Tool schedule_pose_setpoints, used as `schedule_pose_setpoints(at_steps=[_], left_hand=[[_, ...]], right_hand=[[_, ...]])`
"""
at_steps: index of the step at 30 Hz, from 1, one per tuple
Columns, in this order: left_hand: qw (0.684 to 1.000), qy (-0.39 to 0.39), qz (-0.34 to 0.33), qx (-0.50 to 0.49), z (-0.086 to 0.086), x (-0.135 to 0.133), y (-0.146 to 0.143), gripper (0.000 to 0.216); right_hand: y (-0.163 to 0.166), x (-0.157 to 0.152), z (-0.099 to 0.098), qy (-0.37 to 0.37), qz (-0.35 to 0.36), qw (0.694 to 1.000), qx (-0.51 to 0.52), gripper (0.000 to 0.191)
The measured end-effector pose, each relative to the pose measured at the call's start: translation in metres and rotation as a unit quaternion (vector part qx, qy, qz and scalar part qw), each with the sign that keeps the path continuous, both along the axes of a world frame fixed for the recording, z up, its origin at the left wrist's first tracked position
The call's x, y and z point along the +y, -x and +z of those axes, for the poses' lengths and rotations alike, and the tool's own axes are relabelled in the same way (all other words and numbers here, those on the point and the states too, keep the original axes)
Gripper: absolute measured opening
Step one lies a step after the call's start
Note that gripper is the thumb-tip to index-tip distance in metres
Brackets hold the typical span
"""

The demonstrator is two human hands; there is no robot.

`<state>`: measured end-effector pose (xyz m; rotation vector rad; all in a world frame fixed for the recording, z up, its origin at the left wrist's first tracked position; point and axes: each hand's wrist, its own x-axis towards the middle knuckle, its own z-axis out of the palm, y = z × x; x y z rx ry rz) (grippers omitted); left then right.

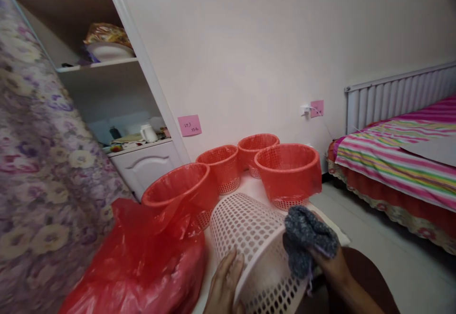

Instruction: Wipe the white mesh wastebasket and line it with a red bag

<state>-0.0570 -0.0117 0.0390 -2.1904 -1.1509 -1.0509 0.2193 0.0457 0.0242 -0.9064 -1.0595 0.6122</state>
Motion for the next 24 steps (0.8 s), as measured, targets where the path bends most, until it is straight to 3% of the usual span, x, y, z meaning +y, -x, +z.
schedule_pose_setpoints(at_steps=[2, 4, 7, 9, 11, 15, 17, 18, 21, 24], left_hand=[[1.0, 0.02, -0.003, 0.006, 0.006, -0.003, -0.002, 0.064], [0.998, 0.046, -0.01, 0.032, 0.015, -0.005, -0.004, 0.061], [0.997, 0.071, -0.011, 0.036, 0.028, -0.007, -0.008, 0.055], [0.997, 0.066, -0.019, 0.023, 0.03, -0.007, -0.01, 0.052], [0.998, 0.061, -0.026, 0.014, 0.027, -0.005, -0.011, 0.051], [0.997, 0.075, -0.032, 0.019, 0.017, -0.004, -0.01, 0.057], [0.995, 0.087, -0.03, 0.028, 0.015, -0.005, -0.009, 0.059], [0.995, 0.086, -0.032, 0.033, 0.015, -0.006, -0.007, 0.059], [0.996, 0.069, -0.028, 0.052, 0.013, -0.007, 0.0, 0.06], [0.995, 0.044, -0.008, 0.086, 0.008, -0.002, 0.012, 0.068]], right_hand=[[0.013, -0.011, 0.034, -0.086, 0.096, 0.985, -0.117, 0.035], [0.024, -0.021, 0.057, -0.133, 0.121, 0.964, -0.197, 0.022], [0.029, -0.025, 0.069, -0.152, 0.124, 0.947, -0.253, 0.023], [0.023, -0.019, 0.06, -0.139, 0.121, 0.952, -0.244, 0.024], [0.012, -0.011, 0.039, -0.107, 0.116, 0.968, -0.194, 0.028], [-0.012, 0.001, -0.03, 0.052, 0.064, 0.997, 0.001, 0.043], [-0.017, 0.001, -0.063, 0.182, 0.002, 0.974, 0.132, 0.043], [-0.017, 0.001, -0.075, 0.21, 0.022, 0.958, 0.191, 0.045], [-0.014, 0.004, -0.085, 0.211, 0.056, 0.934, 0.284, 0.047], [-0.011, 0.012, -0.062, 0.158, 0.02, 0.963, 0.218, 0.044]])
